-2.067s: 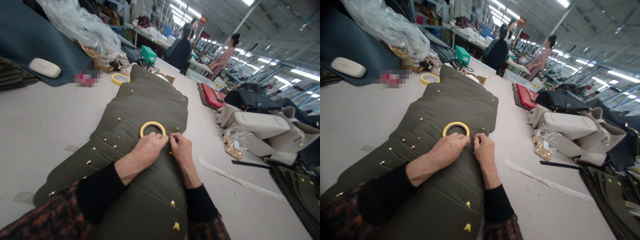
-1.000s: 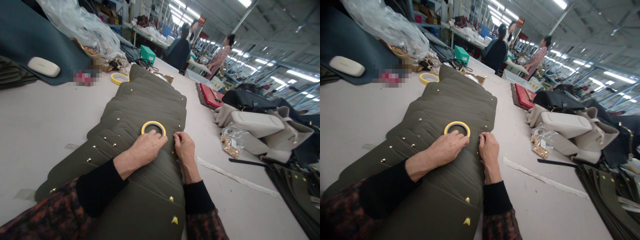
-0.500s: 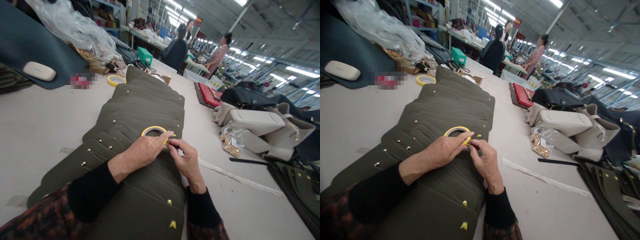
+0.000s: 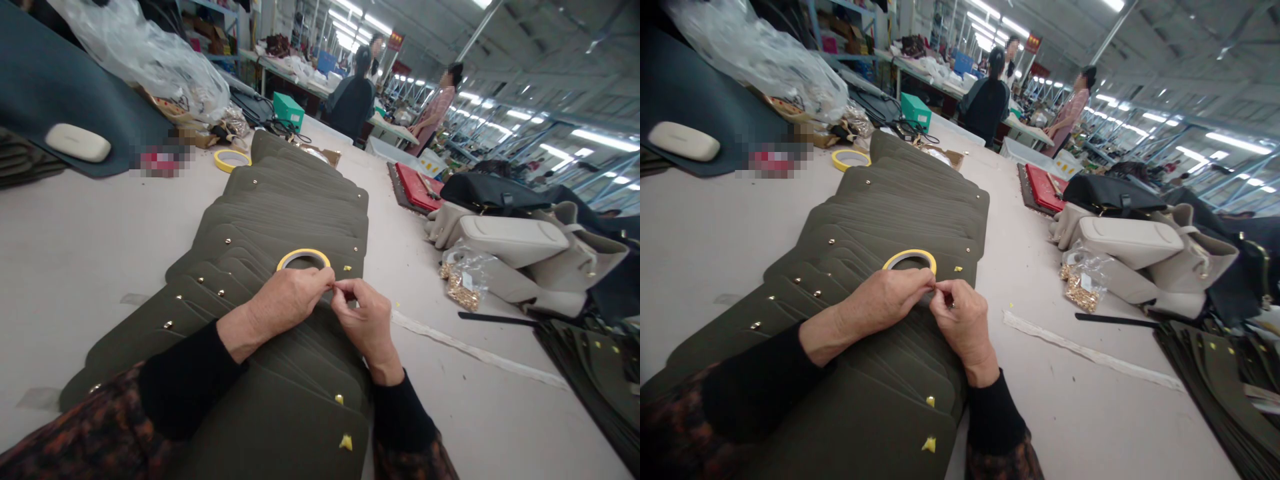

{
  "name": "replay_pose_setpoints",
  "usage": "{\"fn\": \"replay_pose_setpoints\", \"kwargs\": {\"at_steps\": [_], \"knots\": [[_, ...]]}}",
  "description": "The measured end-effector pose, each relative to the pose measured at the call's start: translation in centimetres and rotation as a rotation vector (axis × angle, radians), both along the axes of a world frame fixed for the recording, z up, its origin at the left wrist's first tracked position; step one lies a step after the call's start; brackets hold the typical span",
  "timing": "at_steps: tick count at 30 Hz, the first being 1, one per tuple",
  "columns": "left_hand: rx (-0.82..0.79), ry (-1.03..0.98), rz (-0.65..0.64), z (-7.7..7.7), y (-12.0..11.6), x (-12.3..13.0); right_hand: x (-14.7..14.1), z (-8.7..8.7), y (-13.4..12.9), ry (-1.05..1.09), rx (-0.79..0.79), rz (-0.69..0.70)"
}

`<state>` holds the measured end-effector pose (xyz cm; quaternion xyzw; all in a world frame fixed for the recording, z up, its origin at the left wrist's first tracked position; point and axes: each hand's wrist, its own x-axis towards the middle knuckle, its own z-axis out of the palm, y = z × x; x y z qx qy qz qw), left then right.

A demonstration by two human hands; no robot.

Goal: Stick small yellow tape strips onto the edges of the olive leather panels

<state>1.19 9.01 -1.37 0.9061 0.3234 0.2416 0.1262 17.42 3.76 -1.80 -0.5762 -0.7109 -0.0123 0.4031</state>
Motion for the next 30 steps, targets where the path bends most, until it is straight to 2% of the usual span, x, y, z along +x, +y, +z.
{"fn": "replay_pose_setpoints", "kwargs": {"at_steps": [2,6,9,12,15,18,22,30], "knots": [[0.040,0.001,0.013,0.0,-0.1,0.1,-0.4,0.1,0.1,0.190,-0.123,-0.041],[0.156,-0.061,0.010,0.0,-0.7,0.4,0.2,0.2,0.8,0.729,-0.385,-0.101],[0.167,-0.019,0.000,0.0,-1.0,0.6,2.1,0.2,0.9,0.901,-0.559,-0.140],[0.138,0.143,0.016,-0.3,-0.7,0.7,4.0,0.1,0.2,0.845,-0.743,-0.106],[0.134,0.251,0.018,-0.6,-0.4,0.8,4.7,-0.5,-0.4,0.706,-0.800,-0.107],[0.130,0.261,0.013,-0.8,-0.3,0.9,4.6,-1.1,-0.5,0.536,-0.820,-0.113],[0.113,0.253,-0.002,-0.7,-0.4,0.8,4.2,-1.3,-0.4,0.371,-0.805,-0.124],[0.112,0.261,-0.003,-0.9,-0.2,0.9,3.6,-1.2,-0.4,0.098,-0.631,-0.105]]}}
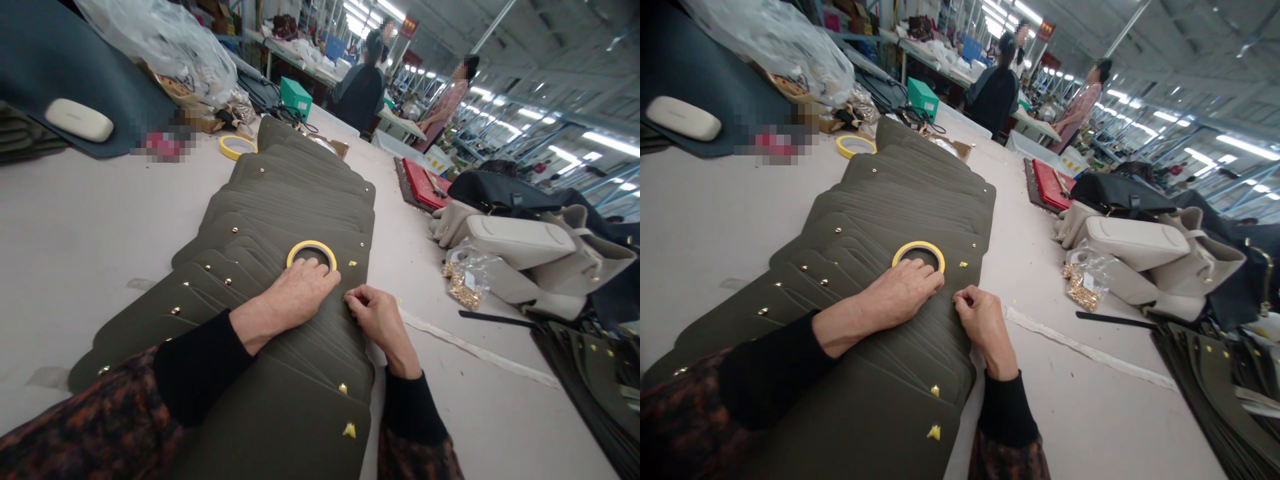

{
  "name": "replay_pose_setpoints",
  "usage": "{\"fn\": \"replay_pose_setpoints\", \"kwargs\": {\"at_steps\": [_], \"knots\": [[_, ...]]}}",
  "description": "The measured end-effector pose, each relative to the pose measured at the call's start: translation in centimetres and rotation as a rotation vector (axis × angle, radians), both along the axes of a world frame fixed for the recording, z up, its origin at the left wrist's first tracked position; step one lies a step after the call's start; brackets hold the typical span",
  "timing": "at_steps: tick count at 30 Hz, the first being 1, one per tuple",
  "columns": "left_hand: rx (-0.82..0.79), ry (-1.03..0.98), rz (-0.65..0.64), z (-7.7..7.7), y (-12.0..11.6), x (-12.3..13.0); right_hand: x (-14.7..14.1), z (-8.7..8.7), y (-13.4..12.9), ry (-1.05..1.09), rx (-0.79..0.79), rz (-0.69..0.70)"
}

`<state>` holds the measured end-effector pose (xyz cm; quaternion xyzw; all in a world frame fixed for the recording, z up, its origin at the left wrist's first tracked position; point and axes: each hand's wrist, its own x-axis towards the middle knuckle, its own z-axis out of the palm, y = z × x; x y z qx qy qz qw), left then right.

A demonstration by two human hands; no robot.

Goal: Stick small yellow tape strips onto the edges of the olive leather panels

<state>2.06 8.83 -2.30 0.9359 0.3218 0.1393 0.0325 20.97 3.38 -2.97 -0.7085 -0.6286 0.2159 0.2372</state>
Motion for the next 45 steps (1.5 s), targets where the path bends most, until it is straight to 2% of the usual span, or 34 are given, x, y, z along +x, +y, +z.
{"fn": "replay_pose_setpoints", "kwargs": {"at_steps": [4,8,10,13,15,17,24,32,34,38,40,45], "knots": [[-0.004,-0.017,-0.009,0.0,0.1,0.1,0.1,0.1,0.1,-0.118,0.032,0.012],[-0.021,-0.057,-0.038,0.4,0.1,0.0,0.9,0.6,-0.1,-0.083,0.082,-0.054],[-0.025,-0.074,-0.055,0.6,0.1,-0.2,1.3,0.8,-0.3,-0.045,0.139,-0.022],[-0.014,-0.100,-0.086,1.0,0.1,-0.4,1.5,1.0,-0.4,-0.092,0.165,0.109],[0.001,-0.118,-0.104,1.1,0.0,-0.5,1.4,0.8,-0.4,-0.155,0.130,0.184],[0.016,-0.142,-0.120,1.2,0.0,-0.5,1.2,0.6,-0.3,-0.190,0.098,0.201],[0.036,-0.194,-0.146,1.3,0.1,-0.5,0.4,0.8,0.5,-0.131,-0.012,0.052],[-0.079,-0.238,-0.105,0.4,0.3,-0.6,2.3,1.3,0.0,0.129,-0.271,0.238],[-0.099,-0.282,-0.106,0.4,0.2,-0.6,2.3,1.2,-0.2,0.187,-0.188,0.186],[-0.127,-0.370,-0.128,0.4,-0.1,-0.6,1.2,1.6,-0.4,0.330,0.218,0.019],[-0.131,-0.371,-0.126,0.4,-0.1,-0.6,0.3,2.1,-0.5,0.303,0.324,0.071],[-0.131,-0.361,-0.079,0.2,-0.1,-0.5,-1.3,2.8,-0.8,0.087,0.475,0.256]]}}
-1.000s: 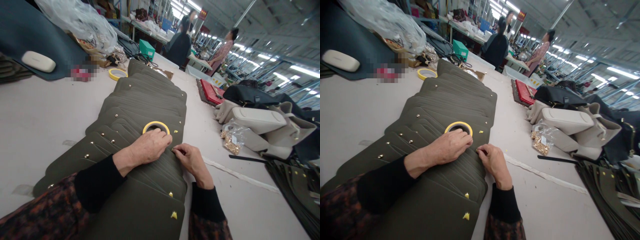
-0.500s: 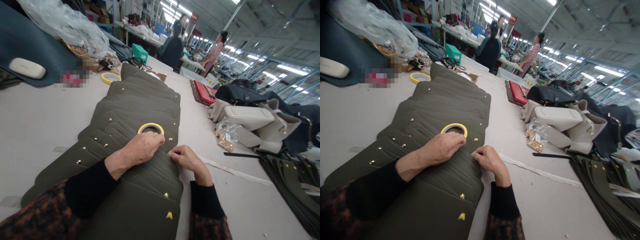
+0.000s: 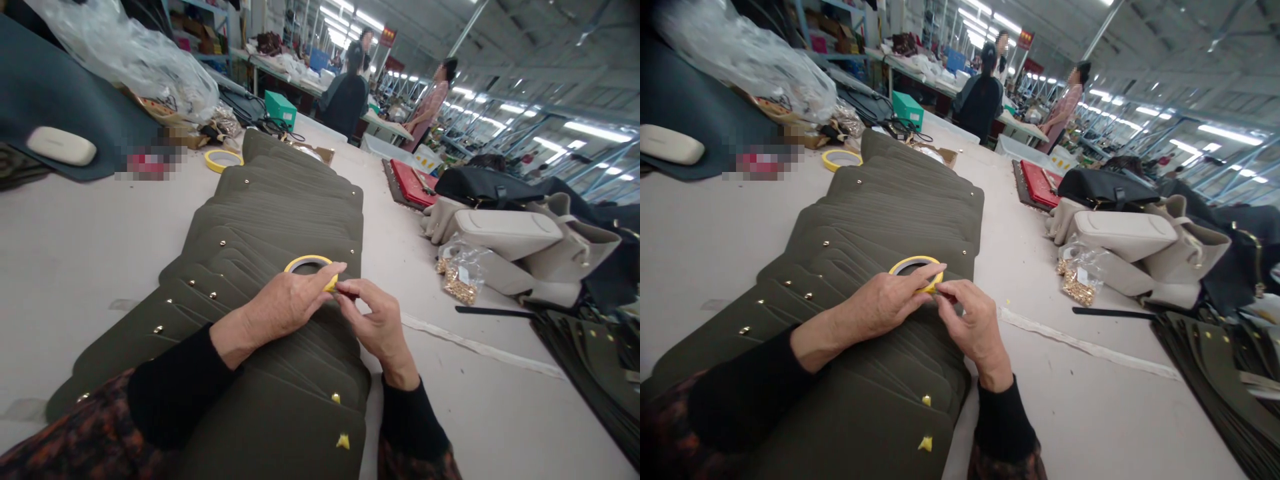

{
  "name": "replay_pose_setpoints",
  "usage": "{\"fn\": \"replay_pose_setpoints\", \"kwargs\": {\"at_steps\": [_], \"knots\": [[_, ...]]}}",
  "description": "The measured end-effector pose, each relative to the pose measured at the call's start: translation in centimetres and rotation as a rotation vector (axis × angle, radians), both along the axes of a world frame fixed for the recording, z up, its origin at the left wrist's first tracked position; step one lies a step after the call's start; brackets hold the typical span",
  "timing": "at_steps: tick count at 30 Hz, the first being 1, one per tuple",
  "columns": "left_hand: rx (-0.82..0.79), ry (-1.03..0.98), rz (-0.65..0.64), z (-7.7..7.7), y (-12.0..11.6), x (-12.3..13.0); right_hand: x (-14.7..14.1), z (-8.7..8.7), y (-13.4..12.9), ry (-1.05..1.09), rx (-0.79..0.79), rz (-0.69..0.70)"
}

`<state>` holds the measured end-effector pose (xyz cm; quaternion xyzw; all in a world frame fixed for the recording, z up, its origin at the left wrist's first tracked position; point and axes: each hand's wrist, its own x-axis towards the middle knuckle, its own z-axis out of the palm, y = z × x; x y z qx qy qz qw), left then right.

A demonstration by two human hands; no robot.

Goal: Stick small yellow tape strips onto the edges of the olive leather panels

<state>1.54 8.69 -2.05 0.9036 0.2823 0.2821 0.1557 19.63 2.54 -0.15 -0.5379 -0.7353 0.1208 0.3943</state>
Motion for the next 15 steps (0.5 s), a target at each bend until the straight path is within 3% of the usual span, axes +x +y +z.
{"fn": "replay_pose_setpoints", "kwargs": {"at_steps": [9,12,15], "knots": [[-0.033,0.027,-0.021,0.4,-0.5,0.0,-0.6,-1.2,0.3,-0.218,0.124,-0.090],[-0.054,0.020,-0.025,0.7,-0.6,0.0,-0.9,-1.3,0.3,-0.208,0.176,-0.126],[-0.025,0.048,0.036,0.9,-0.5,0.2,-1.4,-1.4,0.2,-0.106,0.123,-0.196]]}}
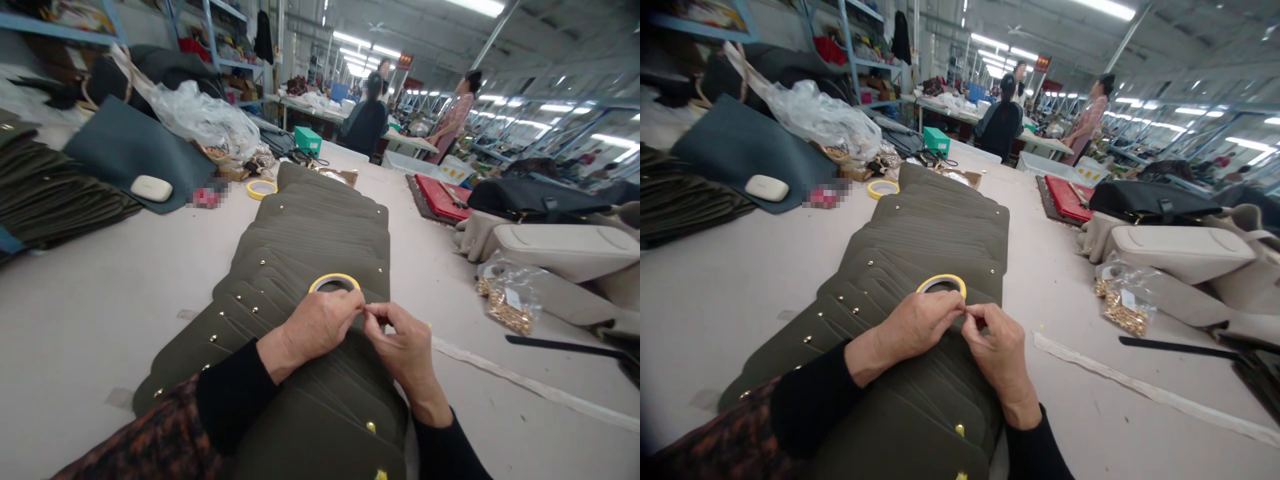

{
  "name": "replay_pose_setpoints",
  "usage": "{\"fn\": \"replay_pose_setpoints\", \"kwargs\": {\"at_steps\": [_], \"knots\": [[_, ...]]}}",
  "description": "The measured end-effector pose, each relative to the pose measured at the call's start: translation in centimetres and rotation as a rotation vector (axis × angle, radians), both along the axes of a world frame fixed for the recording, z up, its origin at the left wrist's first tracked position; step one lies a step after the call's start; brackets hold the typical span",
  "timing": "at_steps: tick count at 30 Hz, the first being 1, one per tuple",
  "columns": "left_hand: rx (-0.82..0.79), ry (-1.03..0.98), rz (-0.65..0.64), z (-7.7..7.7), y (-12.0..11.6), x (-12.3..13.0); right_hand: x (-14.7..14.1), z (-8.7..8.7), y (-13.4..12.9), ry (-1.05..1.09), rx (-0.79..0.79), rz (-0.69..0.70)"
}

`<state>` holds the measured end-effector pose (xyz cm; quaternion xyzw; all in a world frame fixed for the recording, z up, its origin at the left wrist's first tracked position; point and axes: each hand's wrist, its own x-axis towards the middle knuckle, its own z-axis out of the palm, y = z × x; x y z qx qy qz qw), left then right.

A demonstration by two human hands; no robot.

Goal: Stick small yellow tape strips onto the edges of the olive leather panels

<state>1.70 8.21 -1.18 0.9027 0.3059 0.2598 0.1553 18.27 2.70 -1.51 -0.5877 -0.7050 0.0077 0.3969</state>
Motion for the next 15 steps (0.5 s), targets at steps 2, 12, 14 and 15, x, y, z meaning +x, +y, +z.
{"fn": "replay_pose_setpoints", "kwargs": {"at_steps": [2,12,14,15], "knots": [[0.038,0.042,0.046,0.0,0.0,0.2,-0.4,0.1,0.0,0.153,-0.094,-0.049],[0.216,0.077,0.107,2.0,0.0,1.6,3.3,-1.3,2.1,0.841,-0.256,-0.251],[0.240,0.218,0.167,2.0,1.3,1.7,4.1,-1.5,2.2,0.722,-0.216,-0.267],[0.247,0.270,0.174,1.8,1.9,1.8,4.3,-1.6,2.2,0.652,-0.213,-0.267]]}}
